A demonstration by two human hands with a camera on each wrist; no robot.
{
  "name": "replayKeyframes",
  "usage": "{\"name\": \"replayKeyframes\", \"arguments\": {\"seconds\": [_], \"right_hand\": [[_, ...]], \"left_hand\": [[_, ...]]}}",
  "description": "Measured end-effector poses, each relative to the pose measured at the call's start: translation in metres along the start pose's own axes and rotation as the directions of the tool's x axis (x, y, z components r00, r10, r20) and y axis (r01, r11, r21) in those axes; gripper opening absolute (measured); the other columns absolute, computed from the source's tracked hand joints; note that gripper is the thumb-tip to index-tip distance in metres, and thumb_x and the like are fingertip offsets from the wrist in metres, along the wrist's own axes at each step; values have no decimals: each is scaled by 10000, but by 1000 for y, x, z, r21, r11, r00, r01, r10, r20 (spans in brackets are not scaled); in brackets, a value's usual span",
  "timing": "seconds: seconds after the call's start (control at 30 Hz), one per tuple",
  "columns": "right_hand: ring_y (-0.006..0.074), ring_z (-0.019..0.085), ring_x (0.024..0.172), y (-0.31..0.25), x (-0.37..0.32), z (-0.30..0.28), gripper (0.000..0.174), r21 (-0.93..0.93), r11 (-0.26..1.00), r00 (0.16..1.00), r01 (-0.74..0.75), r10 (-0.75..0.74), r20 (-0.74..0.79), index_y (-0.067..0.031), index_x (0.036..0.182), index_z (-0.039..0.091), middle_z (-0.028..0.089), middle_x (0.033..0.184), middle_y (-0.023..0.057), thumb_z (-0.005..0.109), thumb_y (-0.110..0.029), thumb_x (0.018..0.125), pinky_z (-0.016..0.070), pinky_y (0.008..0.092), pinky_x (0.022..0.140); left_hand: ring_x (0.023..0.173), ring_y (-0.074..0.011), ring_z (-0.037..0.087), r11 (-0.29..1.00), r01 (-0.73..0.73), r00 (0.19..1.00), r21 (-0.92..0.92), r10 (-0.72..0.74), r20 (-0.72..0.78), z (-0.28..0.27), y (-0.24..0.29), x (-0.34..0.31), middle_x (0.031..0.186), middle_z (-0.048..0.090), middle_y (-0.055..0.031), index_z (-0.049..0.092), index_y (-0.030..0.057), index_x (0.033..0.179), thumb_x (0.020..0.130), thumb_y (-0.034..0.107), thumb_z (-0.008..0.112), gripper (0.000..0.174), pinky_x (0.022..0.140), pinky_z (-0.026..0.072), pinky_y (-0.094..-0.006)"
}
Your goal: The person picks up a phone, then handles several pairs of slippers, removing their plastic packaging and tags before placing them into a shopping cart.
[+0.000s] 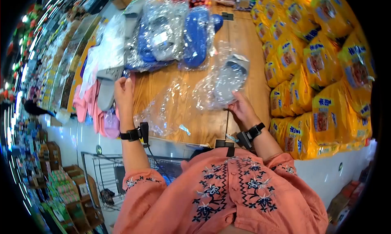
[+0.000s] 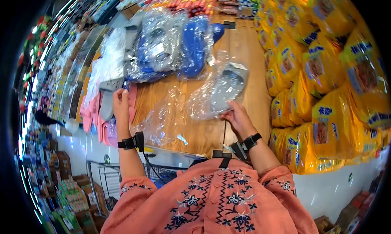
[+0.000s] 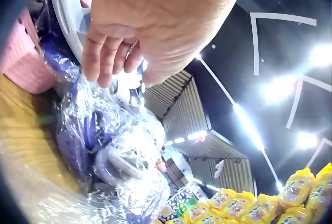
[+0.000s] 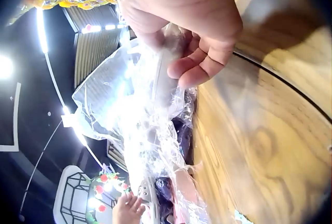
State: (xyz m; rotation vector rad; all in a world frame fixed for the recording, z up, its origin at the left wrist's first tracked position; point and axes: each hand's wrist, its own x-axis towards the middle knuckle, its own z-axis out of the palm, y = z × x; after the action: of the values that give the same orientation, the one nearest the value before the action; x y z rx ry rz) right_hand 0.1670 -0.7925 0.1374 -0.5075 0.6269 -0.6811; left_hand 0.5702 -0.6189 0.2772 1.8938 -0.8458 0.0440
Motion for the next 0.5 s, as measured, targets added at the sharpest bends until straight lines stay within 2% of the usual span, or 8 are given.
{"name": "replayKeyframes", "arguments": {"seconds": [0.07, 0.1, 0.2, 0.23, 0.33, 0.37, 0.47, 0.5], "right_hand": [[169, 648, 752, -6, -5, 4, 238, 2, 1000, 1000, 13, -13, -28, -53, 1060, 624, 678, 857, 69, 632, -271, 964, 578, 370, 714], [162, 644, 761, -11, -12, 11, 249, -23, 999, 999, 44, -45, -22, -54, 1073, 629, 685, 878, 60, 630, -278, 966, 572, 362, 723], [159, 643, 769, -7, -7, -1, 253, -39, 999, 1000, 7, -8, -9, -58, 1065, 628, 682, 885, 50, 631, -289, 964, 568, 353, 728], [154, 641, 758, -6, -9, 2, 253, -58, 998, 998, -12, 9, -54, -66, 1075, 621, 672, 880, 43, 629, -293, 964, 567, 339, 708], [155, 644, 750, -1, -5, -10, 253, -124, 985, 992, -118, 112, -54, -70, 1090, 611, 662, 866, 40, 628, -289, 964, 574, 333, 692], [156, 646, 746, 0, -5, -13, 253, -133, 983, 991, -128, 120, -65, -69, 1091, 608, 661, 864, 42, 627, -286, 964, 577, 330, 685], [161, 654, 735, 4, -13, -8, 251, -160, 976, 987, -144, 130, -98, -64, 1086, 603, 660, 862, 52, 625, -282, 965, 587, 326, 671], [162, 657, 733, 6, -11, -12, 251, -174, 974, 986, -144, 127, -104, -60, 1079, 603, 660, 864, 57, 623, -283, 966, 590, 326, 670]], "left_hand": [[811, -246, 655, 957, -153, 960, 245, 203, -194, -21, -29, 5, 981, 667, -128, 601, -29, 1130, 948, 262, 652, 347, 732, 521, -358], [829, -300, 655, 960, -110, 953, 259, 176, -246, -32, -26, 7, 987, 675, -171, 604, -53, 1149, 929, 268, 657, 393, 767, 525, -397], [830, -303, 663, 961, -2, 972, 276, 67, -227, -55, -49, 28, 993, 685, -178, 607, -63, 1184, 921, 293, 658, 445, 790, 522, -403], [828, -257, 687, 928, 18, 986, 371, 45, -161, -60, -55, 37, 1002, 689, -173, 609, -69, 1203, 916, 303, 663, 473, 697, 541, -361], [870, -206, 686, 902, 430, 903, -36, -430, 12, -62, -39, 42, 951, 673, -106, 605, -5, 1237, 936, 336, 655, 457, 653, 527, -298], [837, -179, 681, 908, 344, 937, -241, -347, 31, -55, -40, 42, 952, 658, -89, 589, 20, 1250, 952, 325, 637, 429, 579, 510, -256], [807, -174, 663, 794, 344, 932, -502, -352, 81, -43, -37, 49, 968, 650, -83, 572, 31, 1178, 965, 310, 623, 354, 583, 514, -261], [557, -151, 608, 744, 412, 907, -526, -387, 163, -43, -37, 51, 930, 688, -143, 509, 110, 1101, 957, 315, 616, 273, 401, 396, -230]]}}
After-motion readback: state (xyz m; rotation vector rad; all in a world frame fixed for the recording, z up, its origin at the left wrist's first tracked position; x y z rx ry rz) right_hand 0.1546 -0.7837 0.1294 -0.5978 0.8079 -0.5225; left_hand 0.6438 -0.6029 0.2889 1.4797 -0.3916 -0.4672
